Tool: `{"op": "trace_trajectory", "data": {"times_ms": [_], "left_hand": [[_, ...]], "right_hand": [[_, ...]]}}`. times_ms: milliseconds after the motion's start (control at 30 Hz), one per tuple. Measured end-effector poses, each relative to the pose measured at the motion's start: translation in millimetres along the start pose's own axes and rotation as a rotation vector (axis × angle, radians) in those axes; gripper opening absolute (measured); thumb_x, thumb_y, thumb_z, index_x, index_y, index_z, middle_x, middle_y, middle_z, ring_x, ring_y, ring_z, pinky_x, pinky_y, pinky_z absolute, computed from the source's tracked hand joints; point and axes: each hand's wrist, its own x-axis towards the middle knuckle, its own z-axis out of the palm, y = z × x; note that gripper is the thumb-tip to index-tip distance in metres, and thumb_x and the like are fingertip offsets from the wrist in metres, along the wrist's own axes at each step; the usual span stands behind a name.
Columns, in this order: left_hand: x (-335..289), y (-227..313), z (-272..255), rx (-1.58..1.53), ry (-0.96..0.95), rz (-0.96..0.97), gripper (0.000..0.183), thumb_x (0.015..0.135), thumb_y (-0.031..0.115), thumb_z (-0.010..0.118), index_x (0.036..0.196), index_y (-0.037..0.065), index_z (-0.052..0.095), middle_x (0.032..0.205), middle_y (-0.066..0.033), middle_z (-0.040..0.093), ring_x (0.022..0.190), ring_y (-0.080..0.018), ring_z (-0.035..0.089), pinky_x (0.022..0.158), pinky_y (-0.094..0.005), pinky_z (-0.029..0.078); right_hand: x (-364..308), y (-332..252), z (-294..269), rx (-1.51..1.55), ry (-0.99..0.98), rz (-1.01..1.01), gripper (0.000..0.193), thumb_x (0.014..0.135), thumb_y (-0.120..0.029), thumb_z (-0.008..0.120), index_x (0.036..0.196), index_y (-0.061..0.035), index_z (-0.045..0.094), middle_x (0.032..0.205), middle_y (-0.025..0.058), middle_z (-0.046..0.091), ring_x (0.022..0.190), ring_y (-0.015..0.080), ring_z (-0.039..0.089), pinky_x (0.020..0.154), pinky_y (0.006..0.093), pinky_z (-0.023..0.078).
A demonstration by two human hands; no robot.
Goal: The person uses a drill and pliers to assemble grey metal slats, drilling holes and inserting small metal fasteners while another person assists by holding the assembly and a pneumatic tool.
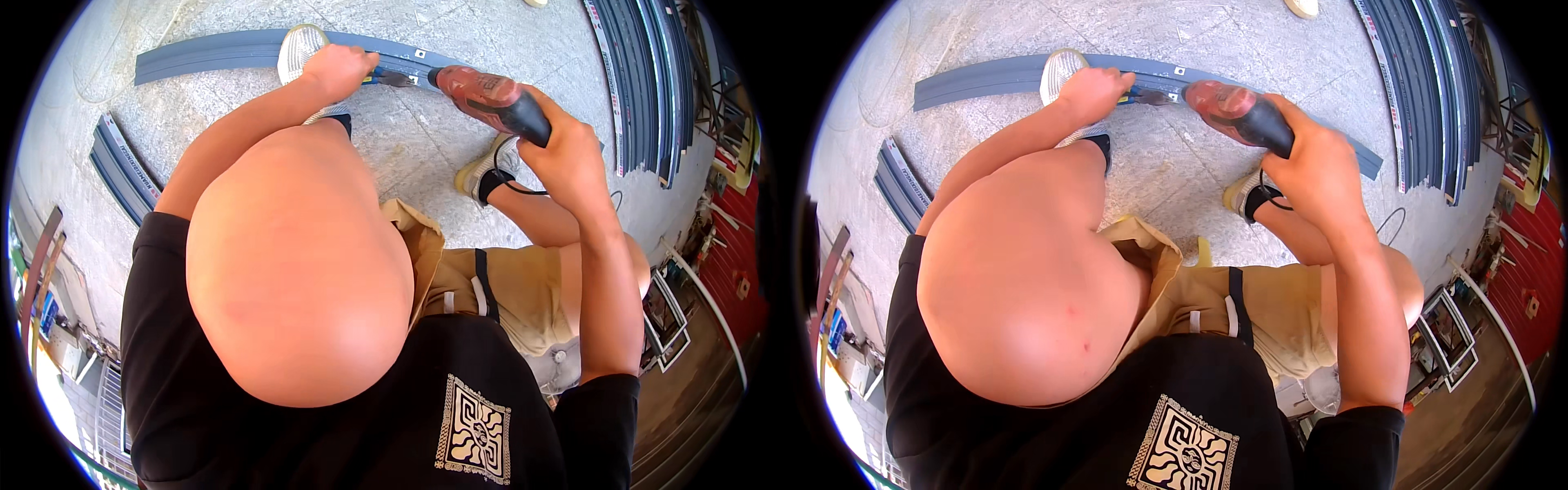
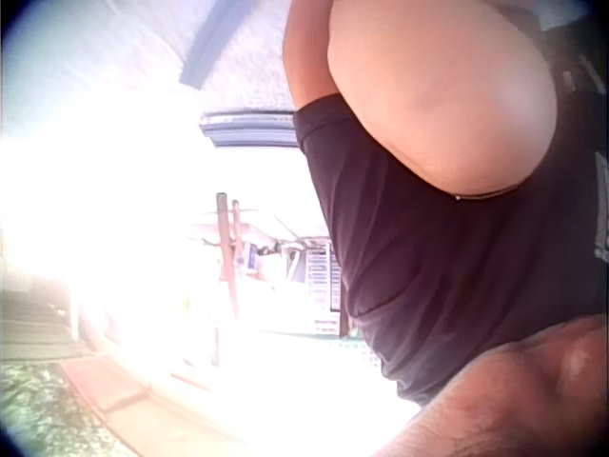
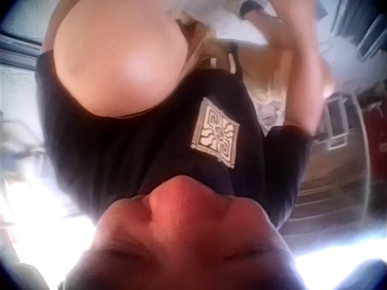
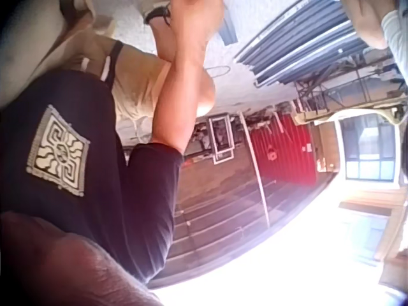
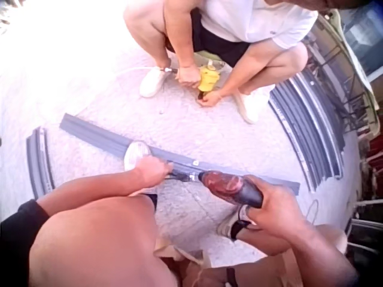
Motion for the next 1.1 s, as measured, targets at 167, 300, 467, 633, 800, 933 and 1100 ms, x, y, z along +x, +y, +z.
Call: {"op": "trace_trajectory", "data": {"times_ms": [167, 300, 467, 633, 800, 933, 1100], "left_hand": [[1.4, 1.2, 1.0, 0.010, 0.030, 0.040, 0.020, 0.093, 0.009, 0.066, 0.113, 0.007, 0.064, 0.100, -0.0156, 0.076, 0.090, -0.0361, 0.078, 0.076, -0.0479, 0.064], [-2.8, 2.8, -3.2, 0.029, -0.002, 0.003, 0.018, 0.093, 0.007, 0.065, 0.110, 0.006, 0.063, 0.099, -0.0171, 0.075, 0.089, -0.0369, 0.078, 0.073, -0.0469, 0.064], [-0.1, 3.8, -5.8, 0.060, -0.055, -0.024, 0.020, 0.091, 0.004, 0.065, 0.110, 0.006, 0.060, 0.098, -0.0169, 0.073, 0.089, -0.0377, 0.077, 0.074, -0.0486, 0.063], [4.5, 7.4, -9.2, 0.095, -0.062, -0.007, 0.019, 0.091, 0.005, 0.065, 0.109, 0.006, 0.060, 0.096, -0.0170, 0.072, 0.086, -0.0370, 0.077, 0.070, -0.0479, 0.063], [2.6, 7.2, -11.3, 0.126, -0.072, 0.006, 0.017, 0.091, 0.005, 0.065, 0.108, 0.006, 0.060, 0.094, -0.0165, 0.072, 0.084, -0.0358, 0.078, 0.069, -0.0466, 0.063], [2.5, 8.6, -12.4, 0.140, -0.065, 0.006, 0.016, 0.091, 0.005, 0.065, 0.106, 0.006, 0.061, 0.093, -0.0167, 0.073, 0.083, -0.0355, 0.078, 0.069, -0.0460, 0.063], [4.0, 7.9, -12.6, 0.155, -0.081, 0.007, 0.015, 0.091, 0.005, 0.065, 0.106, 0.005, 0.061, 0.094, -0.0174, 0.074, 0.084, -0.0352, 0.078, 0.069, -0.0458, 0.064]], "right_hand": [[-36.3, 38.6, -46.7, 0.178, 0.204, -0.116, 0.052, 0.086, -0.011, 0.075, 0.136, 0.0003, 0.069, 0.090, 0.0074, 0.073, 0.074, 0.0164, 0.067, 0.072, 0.0340, 0.056], [-76.5, 59.5, -112.9, 0.265, 0.229, 0.271, 0.036, 0.087, -0.016, 0.078, 0.120, -0.0015, 0.073, 0.085, 0.0042, 0.070, 0.067, 0.0118, 0.062, 0.063, 0.0300, 0.050], [-98.3, 115.7, -130.5, 0.321, 0.455, 0.409, 0.028, 0.089, -0.021, 0.080, 0.110, -0.0032, 0.072, 0.076, -0.0018, 0.064, 0.052, 0.0050, 0.047, 0.046, 0.0253, 0.036], [-105.7, 201.8, -118.7, 0.235, 0.520, 0.396, 0.028, 0.091, -0.022, 0.079, 0.110, -0.0025, 0.073, 0.077, 0.0002, 0.066, 0.065, 0.0066, 0.057, 0.061, 0.0256, 0.047], [-105.9, 245.3, -102.2, 0.469, 0.479, 0.567, 0.029, 0.091, -0.022, 0.081, 0.111, -0.0018, 0.072, 0.079, 0.0019, 0.069, 0.070, 0.0093, 0.064, 0.065, 0.0254, 0.050], [-111.0, 268.6, -96.7, 0.562, 0.408, 0.699, 0.030, 0.090, -0.022, 0.082, 0.110, -0.0024, 0.072, 0.079, 0.0023, 0.069, 0.068, 0.0093, 0.066, 0.061, 0.0237, 0.049], [-117.5, 273.3, -91.7, 0.612, 0.382, 0.712, 0.030, 0.090, -0.023, 0.083, 0.109, -0.0028, 0.070, 0.078, 0.0015, 0.067, 0.068, 0.0095, 0.066, 0.060, 0.0233, 0.049]]}}
